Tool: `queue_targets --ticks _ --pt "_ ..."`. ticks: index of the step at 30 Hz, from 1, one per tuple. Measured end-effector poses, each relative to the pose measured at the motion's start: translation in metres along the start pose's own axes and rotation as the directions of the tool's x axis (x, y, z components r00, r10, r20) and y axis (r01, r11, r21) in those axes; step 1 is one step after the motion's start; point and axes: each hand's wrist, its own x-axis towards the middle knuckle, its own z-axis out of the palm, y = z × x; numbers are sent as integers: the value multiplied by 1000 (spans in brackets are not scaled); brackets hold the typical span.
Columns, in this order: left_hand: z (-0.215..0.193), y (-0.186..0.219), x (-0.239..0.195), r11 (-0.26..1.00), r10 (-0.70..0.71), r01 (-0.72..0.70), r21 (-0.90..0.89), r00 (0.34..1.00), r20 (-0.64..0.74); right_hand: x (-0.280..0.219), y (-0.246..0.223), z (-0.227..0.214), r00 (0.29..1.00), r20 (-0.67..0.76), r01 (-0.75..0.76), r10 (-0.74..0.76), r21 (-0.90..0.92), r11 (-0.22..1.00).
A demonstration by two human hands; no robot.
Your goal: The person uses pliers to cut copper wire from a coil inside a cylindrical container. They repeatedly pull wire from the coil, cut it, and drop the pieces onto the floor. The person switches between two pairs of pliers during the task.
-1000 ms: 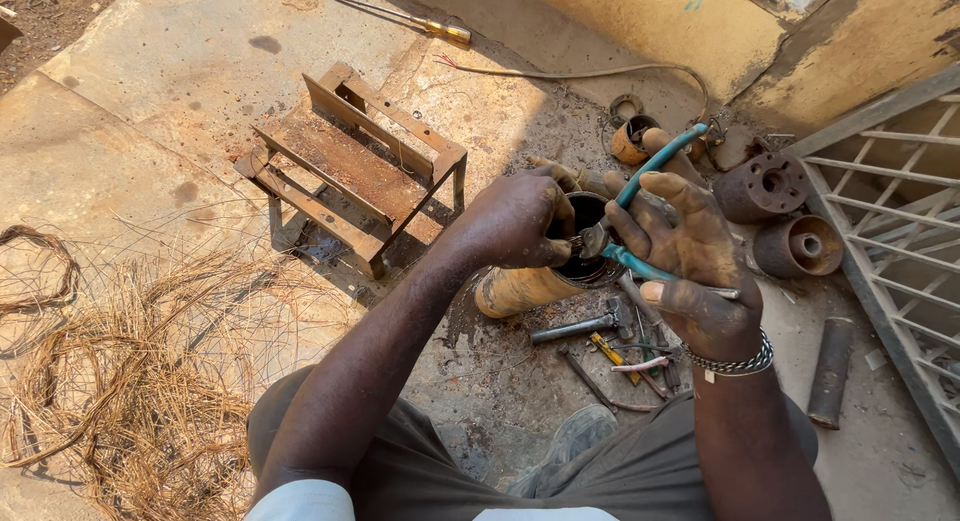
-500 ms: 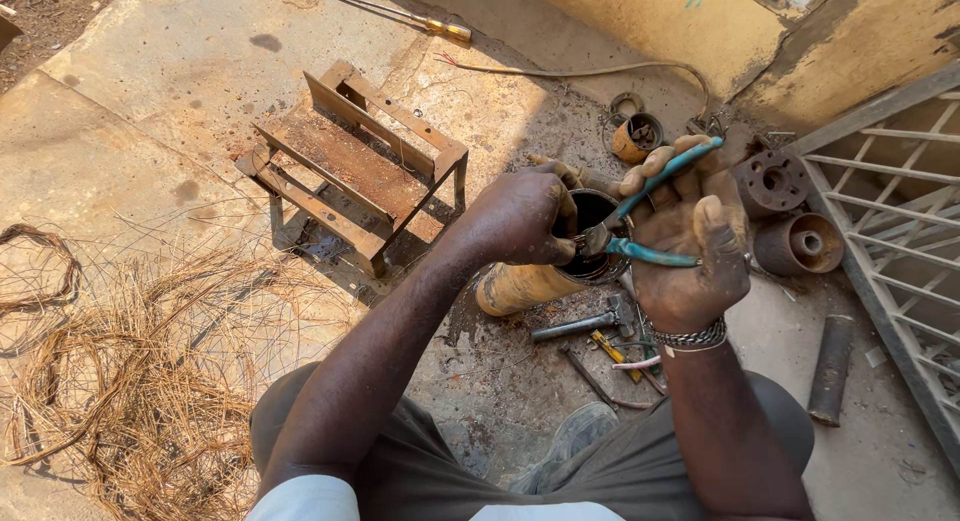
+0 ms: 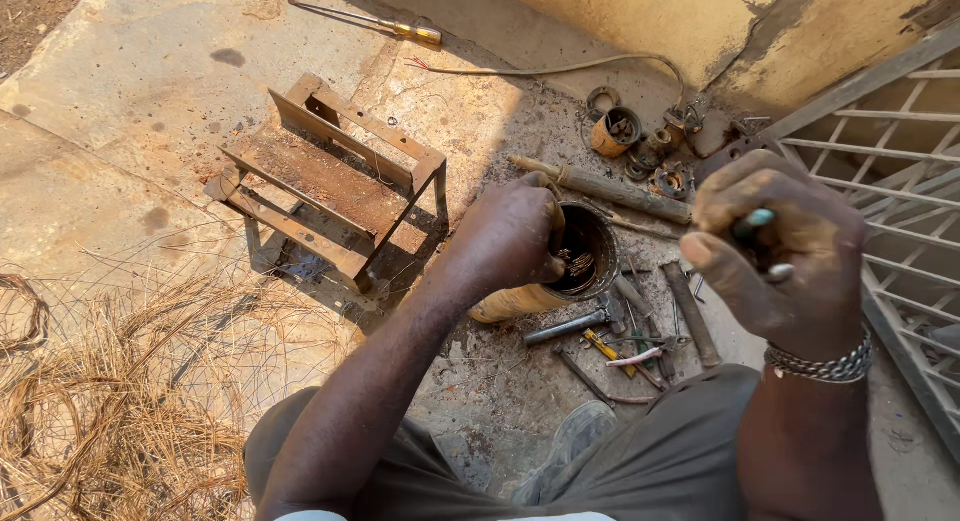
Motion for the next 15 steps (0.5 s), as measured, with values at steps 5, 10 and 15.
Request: queue_targets --ticks 5,10,15 --pt "21 4 -21 935 45 -218 -281 856 -514 21 12 42 840 406 -77 360 -568 820" --pt "28 -4 -27 938 38 -204 -281 864 -502 42 13 72 578 454 -71 678 -799 596" --pt "17 -10 -26 903 61 -249 -350 881 -470 44 32 63 593 572 -61 567 -670 740"
